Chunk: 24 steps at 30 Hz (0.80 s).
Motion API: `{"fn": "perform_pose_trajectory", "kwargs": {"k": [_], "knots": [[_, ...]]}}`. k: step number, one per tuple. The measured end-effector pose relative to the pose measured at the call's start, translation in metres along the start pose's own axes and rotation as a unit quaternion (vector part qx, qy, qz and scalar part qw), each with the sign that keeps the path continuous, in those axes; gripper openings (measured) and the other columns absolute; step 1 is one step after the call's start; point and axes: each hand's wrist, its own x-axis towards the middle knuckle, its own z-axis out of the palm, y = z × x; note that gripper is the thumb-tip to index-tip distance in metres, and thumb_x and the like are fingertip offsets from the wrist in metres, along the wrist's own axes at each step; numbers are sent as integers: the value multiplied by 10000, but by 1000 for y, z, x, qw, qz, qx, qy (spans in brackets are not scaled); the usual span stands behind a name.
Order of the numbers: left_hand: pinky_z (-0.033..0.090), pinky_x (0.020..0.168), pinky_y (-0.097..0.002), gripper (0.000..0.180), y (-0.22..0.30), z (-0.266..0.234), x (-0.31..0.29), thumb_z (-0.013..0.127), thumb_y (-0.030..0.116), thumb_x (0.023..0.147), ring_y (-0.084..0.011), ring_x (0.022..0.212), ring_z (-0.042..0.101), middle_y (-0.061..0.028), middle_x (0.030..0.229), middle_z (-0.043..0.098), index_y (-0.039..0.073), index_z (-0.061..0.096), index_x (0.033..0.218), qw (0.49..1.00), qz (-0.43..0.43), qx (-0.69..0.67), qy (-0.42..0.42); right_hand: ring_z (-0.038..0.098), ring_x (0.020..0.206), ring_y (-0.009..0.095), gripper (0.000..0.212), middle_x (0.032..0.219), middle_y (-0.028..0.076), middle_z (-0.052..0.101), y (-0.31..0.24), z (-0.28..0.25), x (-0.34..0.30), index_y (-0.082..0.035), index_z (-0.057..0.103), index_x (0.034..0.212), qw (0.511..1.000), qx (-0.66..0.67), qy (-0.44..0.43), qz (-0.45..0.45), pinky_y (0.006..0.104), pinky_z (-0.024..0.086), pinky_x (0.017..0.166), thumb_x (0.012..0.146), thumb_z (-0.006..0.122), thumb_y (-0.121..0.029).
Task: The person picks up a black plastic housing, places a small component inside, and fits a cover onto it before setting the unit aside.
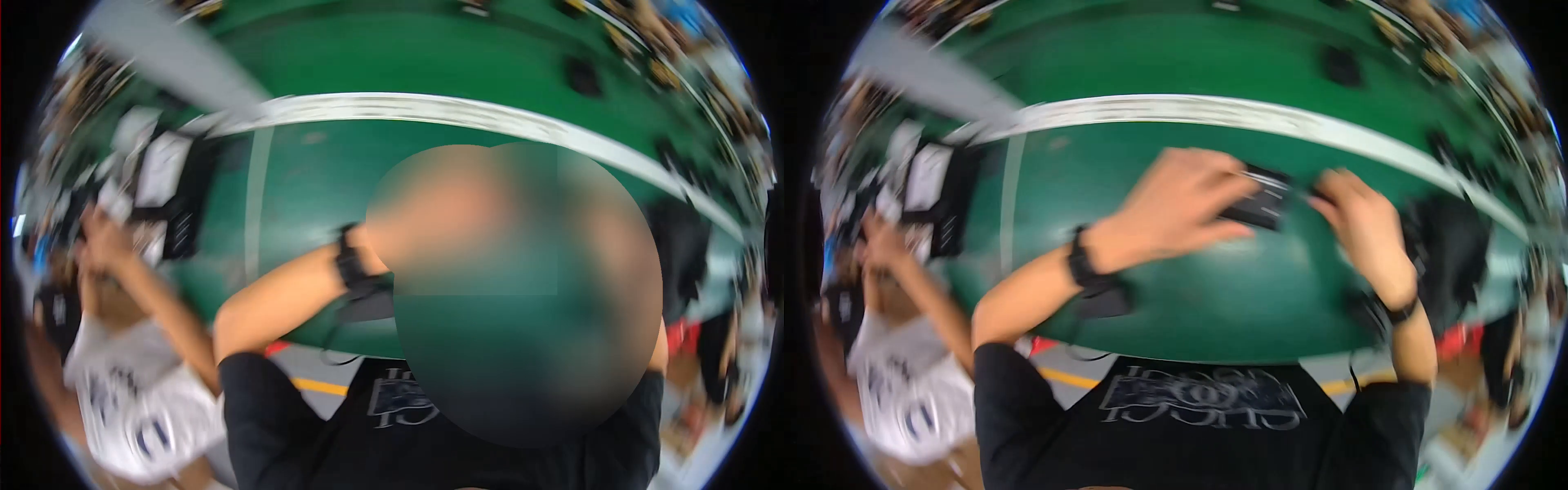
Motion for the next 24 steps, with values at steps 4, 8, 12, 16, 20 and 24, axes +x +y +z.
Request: {"fn": "perform_pose_trajectory", "kwargs": {"k": [4,8,12,16,20,24], "knots": [[456,848,-424,543,2,10,3,805,399,893,-299,1034,623,-76,1207,642,99,661,1323,1000,8,5,4,644,840,384,118,960,142,630,-7,2,3,-35,647,1007,999,44,13,-16,448,517,712,961,731,-104],[453,838,-407,570,14,12,12,850,312,865,-288,994,617,-70,1218,672,91,652,1351,1000,-2,3,-15,635,813,367,115,942,129,609,-15,-15,0,-38,639,1008,998,25,46,-31,445,515,696,964,727,-99],[456,832,-402,575,15,8,8,865,283,853,-283,978,626,-65,1214,690,91,652,1352,1000,-17,2,-5,623,784,356,120,916,119,583,-24,-7,-6,-41,630,1002,993,73,83,-29,447,511,683,961,728,-96],[458,830,-400,570,16,9,6,865,277,852,-279,959,634,-60,1200,698,107,660,1356,1000,-18,-3,0,622,790,340,136,921,109,570,-31,7,-7,-48,620,1001,992,82,90,-42,443,515,684,954,736,-101],[461,832,-399,547,12,6,9,868,265,847,-275,956,641,-58,1185,696,128,689,1346,1000,0,3,8,623,836,330,137,944,102,562,-29,24,1,-60,612,997,990,64,109,-67,434,523,697,958,732,-113],[469,840,-399,520,14,5,9,871,245,843,-274,978,649,-56,1177,693,136,726,1330,1000,0,23,-3,624,897,325,132,971,99,560,-25,28,2,-68,606,992,988,63,117,-74,429,539,721,967,717,-136]]}}
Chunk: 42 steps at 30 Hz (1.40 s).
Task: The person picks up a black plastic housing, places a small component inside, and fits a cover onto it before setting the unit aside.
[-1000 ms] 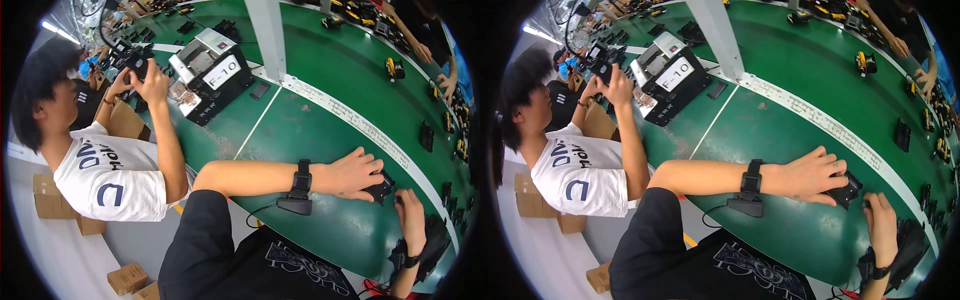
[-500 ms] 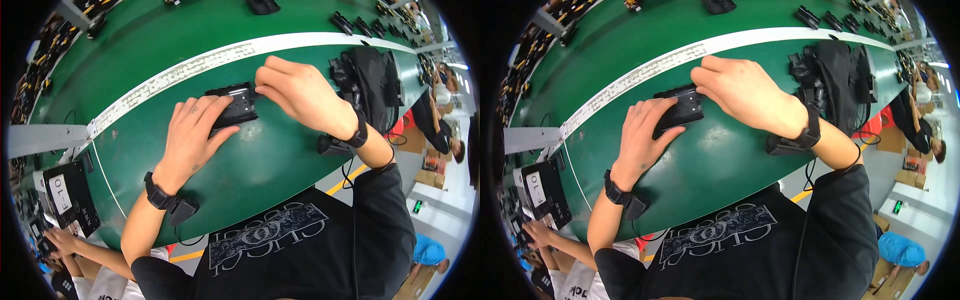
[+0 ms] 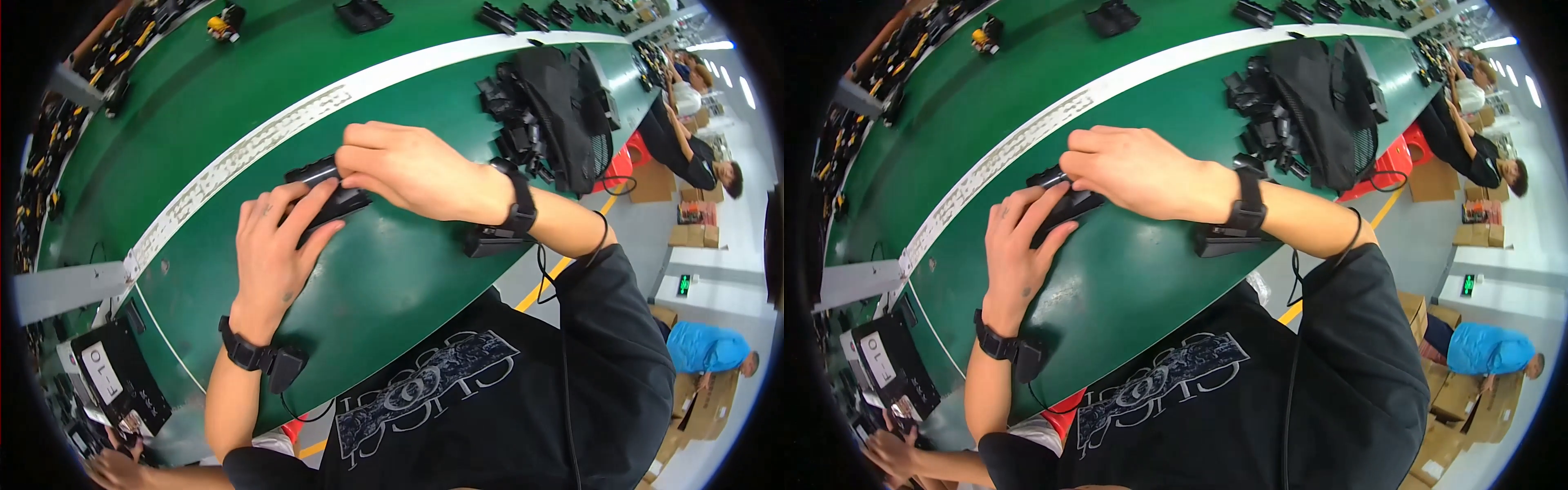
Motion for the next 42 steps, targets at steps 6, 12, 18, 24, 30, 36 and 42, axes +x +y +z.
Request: {"fn": "perform_pose_trajectory", "kwargs": {"k": [6,12,18,24,30,36,42], "knots": [[491,931,-429,483,-1,6,1,849,190,873,-317,1074,643,-106,1212,675,115,744,1338,1000,1,3,-1,648,985,297,150,1009,83,597,4,15,-6,-73,640,992,1000,-16,20,8,417,592,759,930,701,-195],[479,954,-462,426,5,7,0,795,173,926,-346,1104,631,-131,1246,667,75,730,1335,998,21,34,-47,674,999,301,154,985,92,653,7,13,-6,-58,718,918,995,-101,-6,-7,416,614,721,863,729,-202],[475,928,-475,406,2,7,-4,807,198,919,-349,1107,624,-129,1270,664,58,738,1294,997,11,52,-48,663,979,271,153,988,81,673,-4,19,-1,-52,742,926,988,-142,-47,-31,401,603,693,866,729,-192],[481,908,-461,419,-2,7,-7,823,188,902,-330,1041,603,-111,1263,660,82,746,1300,997,20,52,-53,640,958,243,138,977,64,658,-9,24,-14,-51,737,911,990,-136,15,-45,358,574,667,867,733,-182],[489,884,-430,419,1,7,-6,835,183,885,-304,976,573,-93,1242,658,113,762,1292,995,23,79,-56,669,947,255,134,966,65,699,-8,15,-6,-65,760,875,990,-130,-10,-45,372,593,675,876,741,-198],[498,885,-446,436,10,1,-2,813,125,895,-341,983,587,-117,1229,652,94,743,1323,994,3,85,-72,691,957,264,135,963,64,716,1,6,12,-66,762,843,992,-83,-96,-27,380,601,685,849,763,-201],[490,864,-434,392,11,5,2,817,186,898,-306,921,568,-103,1232,655,102,763,1277,996,11,59,-66,691,959,271,138,963,72,716,-12,20,-2,-67,764,828,986,-158,-59,1,381,601,680,822,779,-204]]}}
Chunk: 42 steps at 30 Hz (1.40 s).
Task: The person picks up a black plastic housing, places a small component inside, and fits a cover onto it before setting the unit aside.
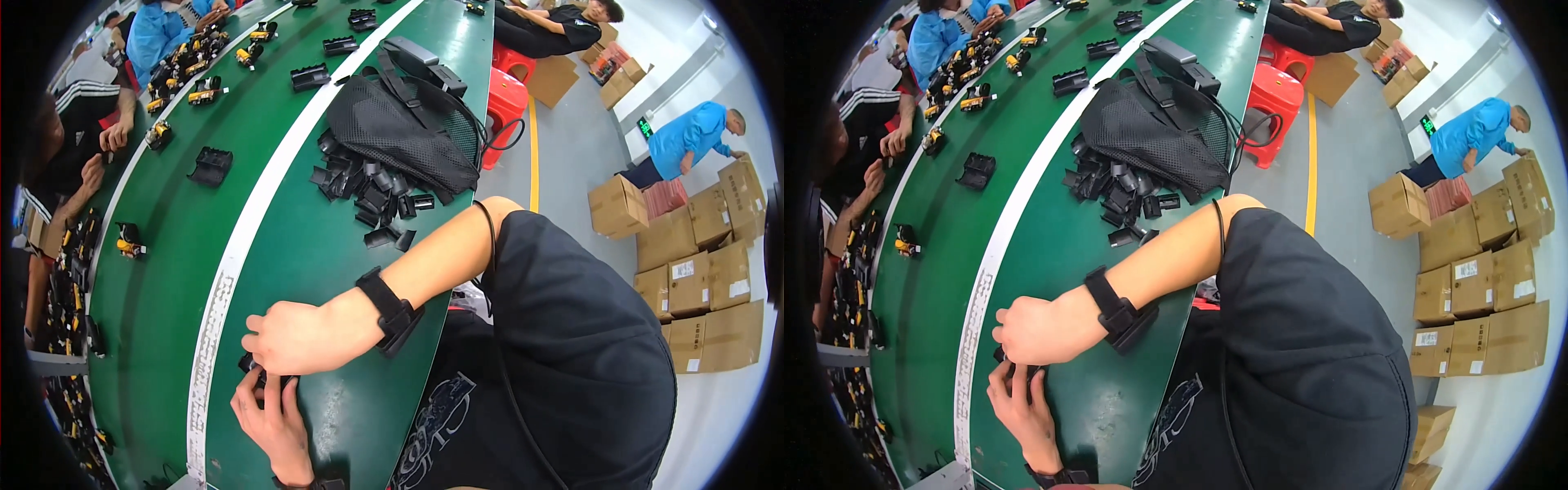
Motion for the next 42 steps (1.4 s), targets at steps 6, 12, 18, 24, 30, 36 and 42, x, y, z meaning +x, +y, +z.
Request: {"fn": "perform_pose_trajectory", "kwargs": {"k": [6,12,18,24,30,36,42], "knots": [[491,859,-440,378,-4,0,-11,784,157,927,-316,951,582,-117,1237,635,91,752,1298,1000,-14,-5,-4,691,959,270,122,964,80,715,-6,4,-2,-79,773,829,999,-3,35,10,376,591,662,794,784,-195],[484,863,-464,397,-6,6,-10,740,97,965,-345,969,592,-152,1231,617,65,723,1360,1000,-4,-2,-2,683,946,264,128,962,81,718,8,-4,6,-88,776,830,1000,12,-19,-10,374,567,635,796,783,-211],[482,861,-469,381,-7,0,-9,735,112,974,-348,971,592,-162,1208,612,53,721,1350,1000,-20,2,-19,696,907,266,163,926,77,734,-6,-10,15,-106,784,827,999,-16,-36,-5,375,540,609,817,791,-268],[484,853,-473,356,-9,3,-5,729,122,978,-362,973,594,-173,1192,605,43,722,1325,1000,-11,1,-26,726,803,274,167,790,64,736,-2,-3,21,-108,783,805,999,-38,29,3,392,532,587,832,782,-273],[487,859,-485,371,-1,-3,-4,722,127,981,-381,993,605,-178,1181,597,49,712,1343,1000,-20,4,-12,730,739,282,162,765,64,739,4,-18,32,-101,771,770,997,44,-58,-12,397,533,581,814,782,-256],[507,853,-478,473,-7,-1,0,730,119,960,-405,1011,618,-188,1164,589,60,661,1424,1000,-15,15,-11,736,734,284,146,758,71,741,11,12,22,-89,761,751,998,-13,61,-4,400,551,592,790,781,-227],[529,789,-448,513,-8,-18,29,764,108,919,-377,955,647,-180,1180,600,51,652,1416,998,-35,-34,-39,699,962,292,161,989,103,697,11,20,10,-57,739,873,991,4,87,103,382,592,663,761,792,-161]]}}
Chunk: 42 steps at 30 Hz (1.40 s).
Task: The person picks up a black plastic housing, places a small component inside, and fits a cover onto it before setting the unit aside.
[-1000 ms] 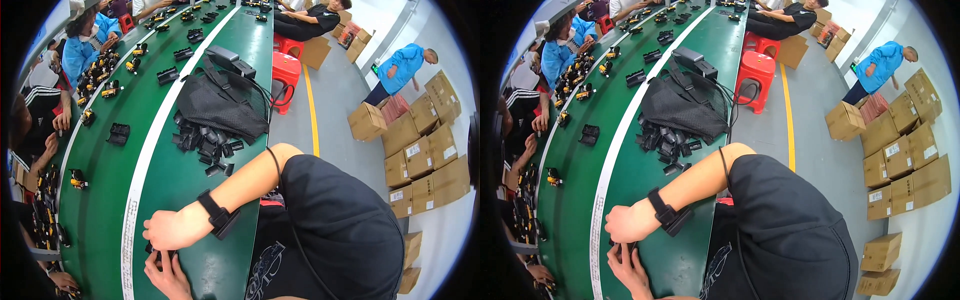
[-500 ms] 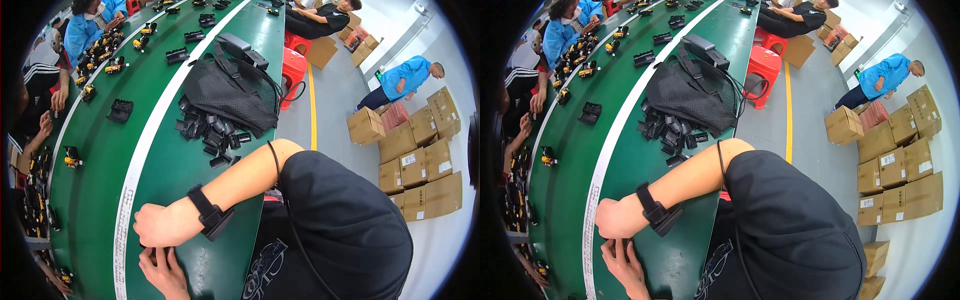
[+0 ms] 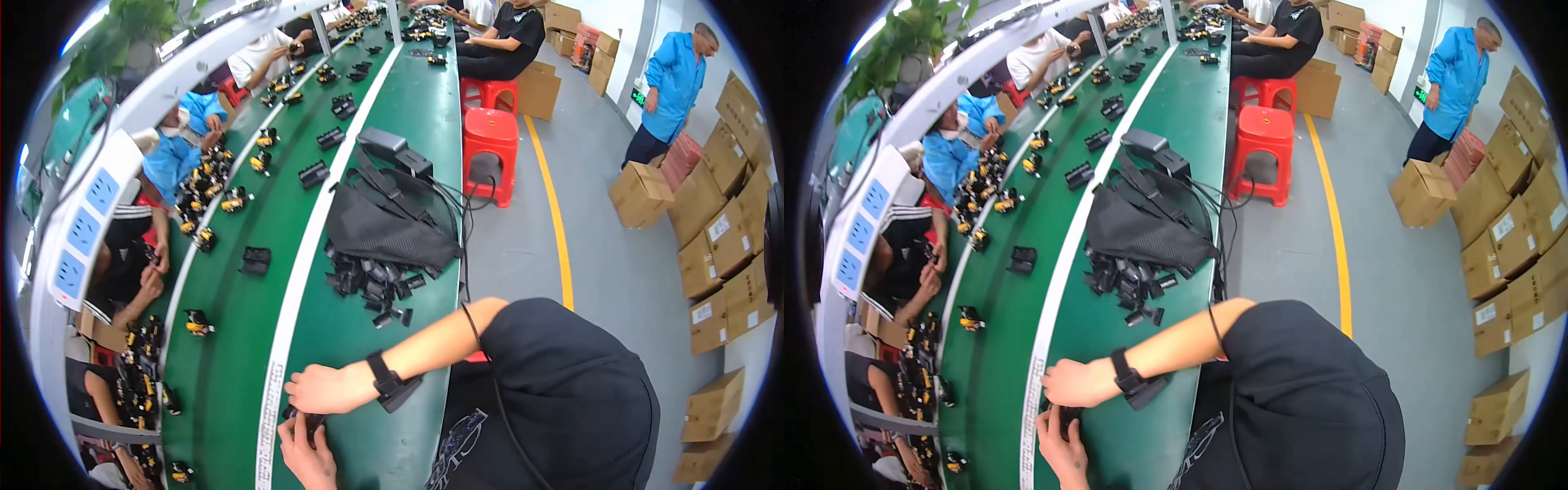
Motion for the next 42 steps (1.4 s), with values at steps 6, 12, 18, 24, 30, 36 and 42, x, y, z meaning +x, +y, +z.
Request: {"fn": "perform_pose_trajectory", "kwargs": {"k": [6,12,18,24,30,36,42], "knots": [[536,743,-426,401,31,-20,33,829,89,846,-347,796,693,-167,1085,704,22,731,1229,993,-18,8,-115,699,971,286,175,993,94,687,6,-5,-16,-47,734,906,999,15,10,27,398,601,679,776,783,-153],[523,777,-474,148,36,-7,56,783,113,883,-374,840,682,-152,962,717,33,756,1005,990,-42,-6,-132,762,840,311,92,869,103,769,14,-21,-13,-89,790,840,998,38,-46,14,438,589,645,809,756,-169],[536,770,-489,79,14,18,55,750,92,841,-393,854,693,-157,868,722,51,736,906,997,-14,49,-64,765,791,332,113,817,119,769,18,-14,-8,-130,776,796,996,86,4,-15,478,590,639,839,696,-197],[536,740,-497,82,29,21,47,729,111,768,-385,847,679,-134,831,697,78,676,822,999,20,-3,48,735,874,320,96,926,138,729,15,-45,-15,-96,751,887,997,43,-54,-33,470,611,689,872,672,-148],[454,803,-469,117,44,49,28,756,131,792,-313,879,690,-95,890,689,88,665,852,992,-79,43,88,683,930,370,137,974,149,661,19,-54,-18,-39,686,981,991,68,-92,-63,485,555,784,860,751,-35],[452,829,-478,127,37,53,19,749,104,790,-319,907,698,-110,913,697,56,670,878,983,-144,73,91,653,933,374,256,1026,160,625,19,-60,-18,-17,662,1138,985,149,-86,-33,480,535,791,901,753,-45],[477,849,-489,187,-37,-3,11,760,80,744,-343,925,720,-128,887,726,66,702,921,924,-266,178,210,623,1102,369,439,1114,156,597,38,-85,-26,-20,654,1313,998,45,-40,-6,462,539,918,901,787,-97]]}}
